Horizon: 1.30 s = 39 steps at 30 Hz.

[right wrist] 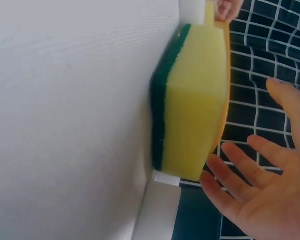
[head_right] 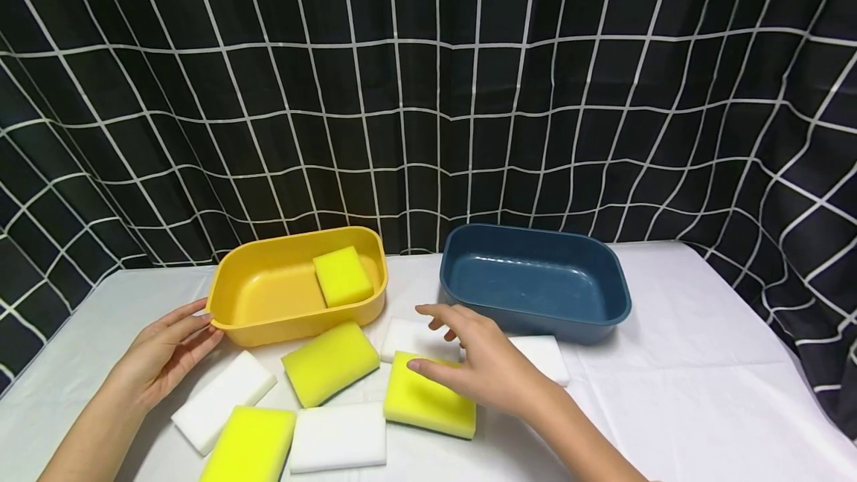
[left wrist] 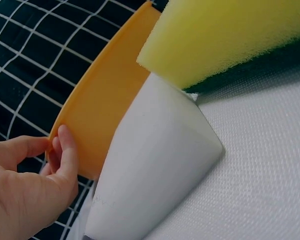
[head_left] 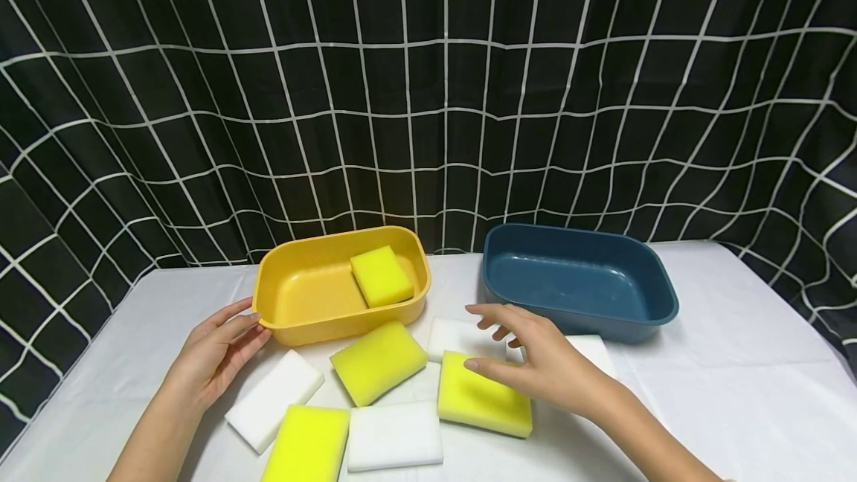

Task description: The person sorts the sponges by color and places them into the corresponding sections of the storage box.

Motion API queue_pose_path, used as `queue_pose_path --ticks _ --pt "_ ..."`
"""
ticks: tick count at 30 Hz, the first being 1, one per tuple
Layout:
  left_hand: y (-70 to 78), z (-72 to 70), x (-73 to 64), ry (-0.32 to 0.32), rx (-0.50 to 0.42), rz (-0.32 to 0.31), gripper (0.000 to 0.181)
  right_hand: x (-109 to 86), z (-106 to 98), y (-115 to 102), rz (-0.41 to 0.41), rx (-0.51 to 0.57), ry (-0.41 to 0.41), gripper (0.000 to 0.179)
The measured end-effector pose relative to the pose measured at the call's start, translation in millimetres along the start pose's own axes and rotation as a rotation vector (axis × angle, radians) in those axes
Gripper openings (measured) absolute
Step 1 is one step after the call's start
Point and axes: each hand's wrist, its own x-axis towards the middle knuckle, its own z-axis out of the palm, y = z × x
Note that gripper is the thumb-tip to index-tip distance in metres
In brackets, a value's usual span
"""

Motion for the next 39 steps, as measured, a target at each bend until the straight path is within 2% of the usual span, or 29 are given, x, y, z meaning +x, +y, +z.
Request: queue_pose_path --ticks 12,21,28,39 --pt "0.1 -0.6 0.0 -0.013 -0.008 0.002 0.067 -5.0 5.2 6.5 -0.011 0.003 -0.06 0.067" --pt "1.0 -0.1 -0.4 -0.014 -0.007 -0.002 0.068 -5.1 6.6 7.4 0.015 -0.014 -0.131 0.073" --pt "2.1 -0.3 -0.9 0.0 -0.014 -0.031 0.07 -7.2 8.1 9.1 -0.022 -0.061 -0.146 0.078" --pt "1.9 -0.5 -1.1 -0.004 -0.02 -0.026 0.069 -10.5 9.3 8.0 0.03 -0.087 -0.196 0.084"
